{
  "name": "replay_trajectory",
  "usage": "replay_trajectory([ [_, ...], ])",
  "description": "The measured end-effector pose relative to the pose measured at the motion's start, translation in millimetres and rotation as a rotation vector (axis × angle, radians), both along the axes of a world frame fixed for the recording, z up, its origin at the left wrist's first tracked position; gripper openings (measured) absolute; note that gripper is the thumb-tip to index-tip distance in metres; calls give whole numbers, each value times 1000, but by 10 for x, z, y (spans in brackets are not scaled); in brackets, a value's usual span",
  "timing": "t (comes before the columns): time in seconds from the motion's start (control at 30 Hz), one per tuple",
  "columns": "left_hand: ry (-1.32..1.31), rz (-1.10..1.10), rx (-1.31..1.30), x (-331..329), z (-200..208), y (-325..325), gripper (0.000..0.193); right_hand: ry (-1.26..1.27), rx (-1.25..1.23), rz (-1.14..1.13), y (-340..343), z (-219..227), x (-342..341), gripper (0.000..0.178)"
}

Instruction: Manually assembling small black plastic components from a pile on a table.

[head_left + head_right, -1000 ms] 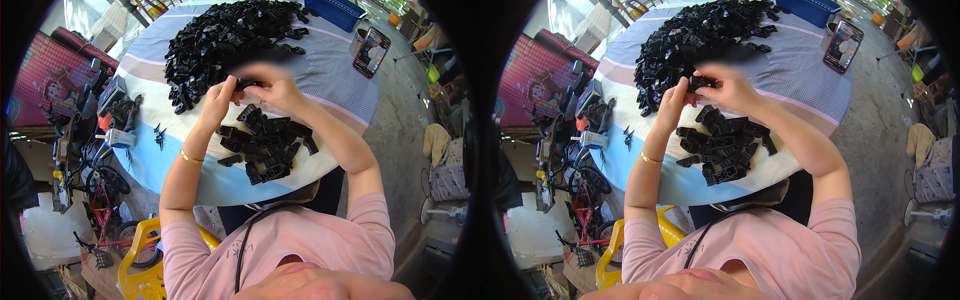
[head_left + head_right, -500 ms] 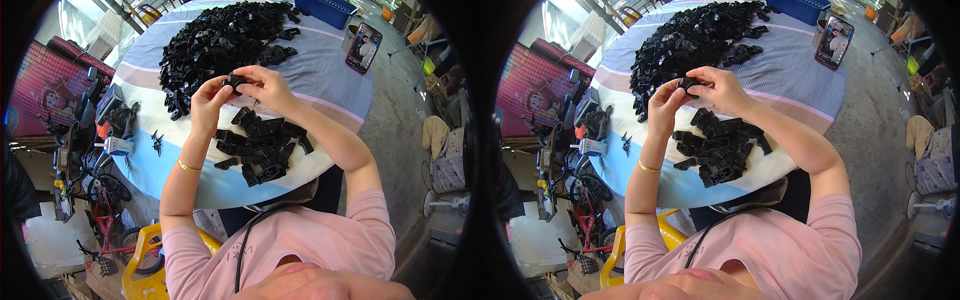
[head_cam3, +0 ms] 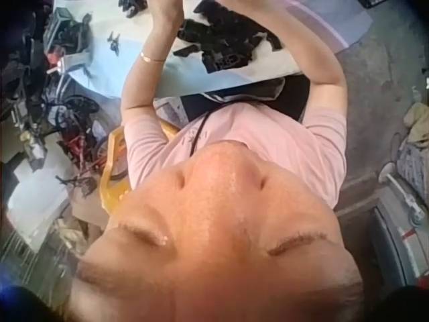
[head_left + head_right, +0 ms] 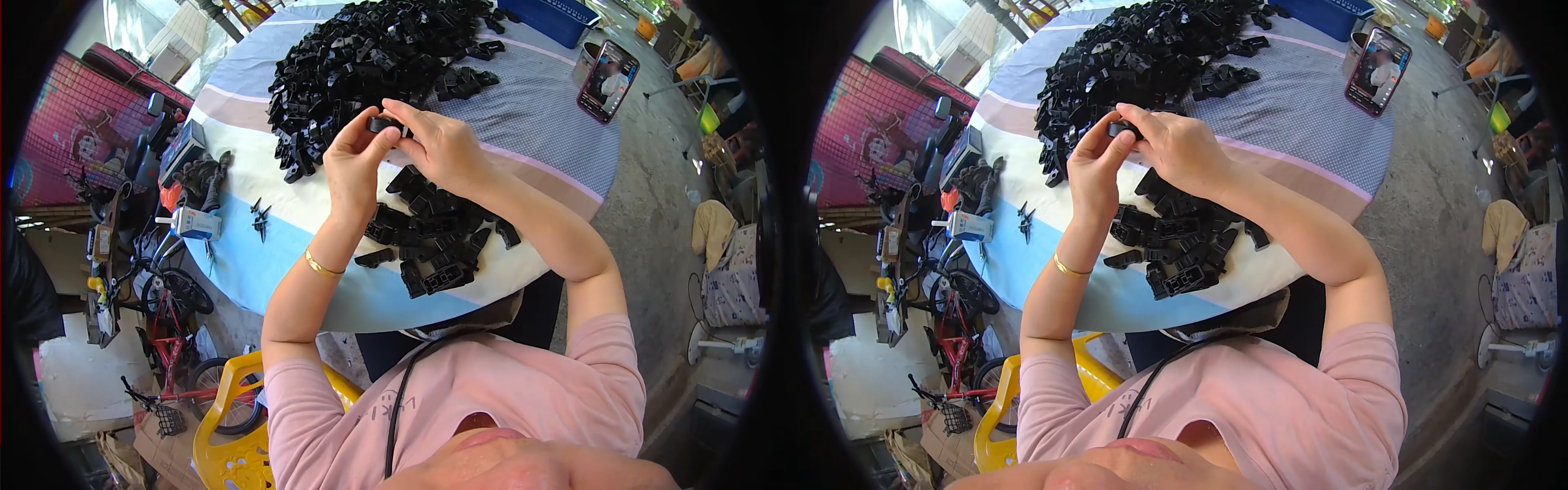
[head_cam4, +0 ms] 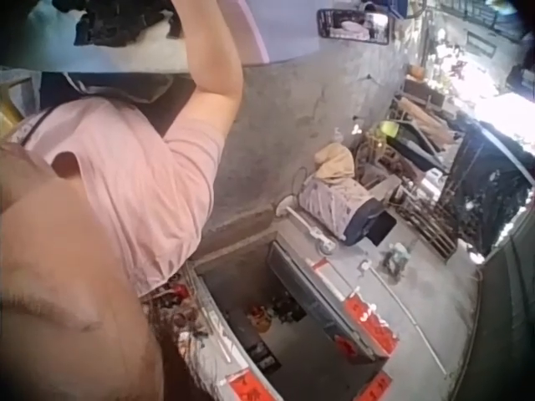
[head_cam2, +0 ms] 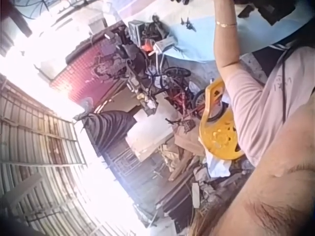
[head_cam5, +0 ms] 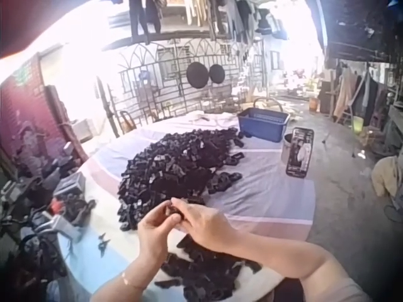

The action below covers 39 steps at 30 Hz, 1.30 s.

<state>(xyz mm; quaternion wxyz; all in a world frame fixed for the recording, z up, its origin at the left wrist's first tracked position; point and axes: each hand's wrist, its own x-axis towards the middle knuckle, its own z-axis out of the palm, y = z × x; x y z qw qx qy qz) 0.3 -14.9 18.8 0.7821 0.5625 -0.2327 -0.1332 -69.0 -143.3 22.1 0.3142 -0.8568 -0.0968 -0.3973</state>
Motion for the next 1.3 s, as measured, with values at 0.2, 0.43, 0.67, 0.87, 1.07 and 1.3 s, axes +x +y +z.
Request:
replay_trajectory([
  [0.2, 77, -110, -103, 87, 117, 87, 31, -37, 121, 37, -38, -30, 123, 44],
  [0.43, -586, -241, 469, 28, 449, 339, 43, 446, 564, 327, -471, -311, 515, 33],
  [0.67, -890, -337, 472, -265, 187, 161, 29, 355, -199, 117, -255, -463, 535, 27],
  [0.87, -1029, 354, 902, 544, -330, 156, 31, 247, -118, 52, -185, -499, 502, 23],
  [1.07, -1128, 314, 947, 391, -302, 95, 32, 244, -101, -41, -308, -420, 329, 22],
  [1.3, -991, 119, 750, 198, -68, 68, 27, -2, 55, 76, -265, -132, 156, 23],
])
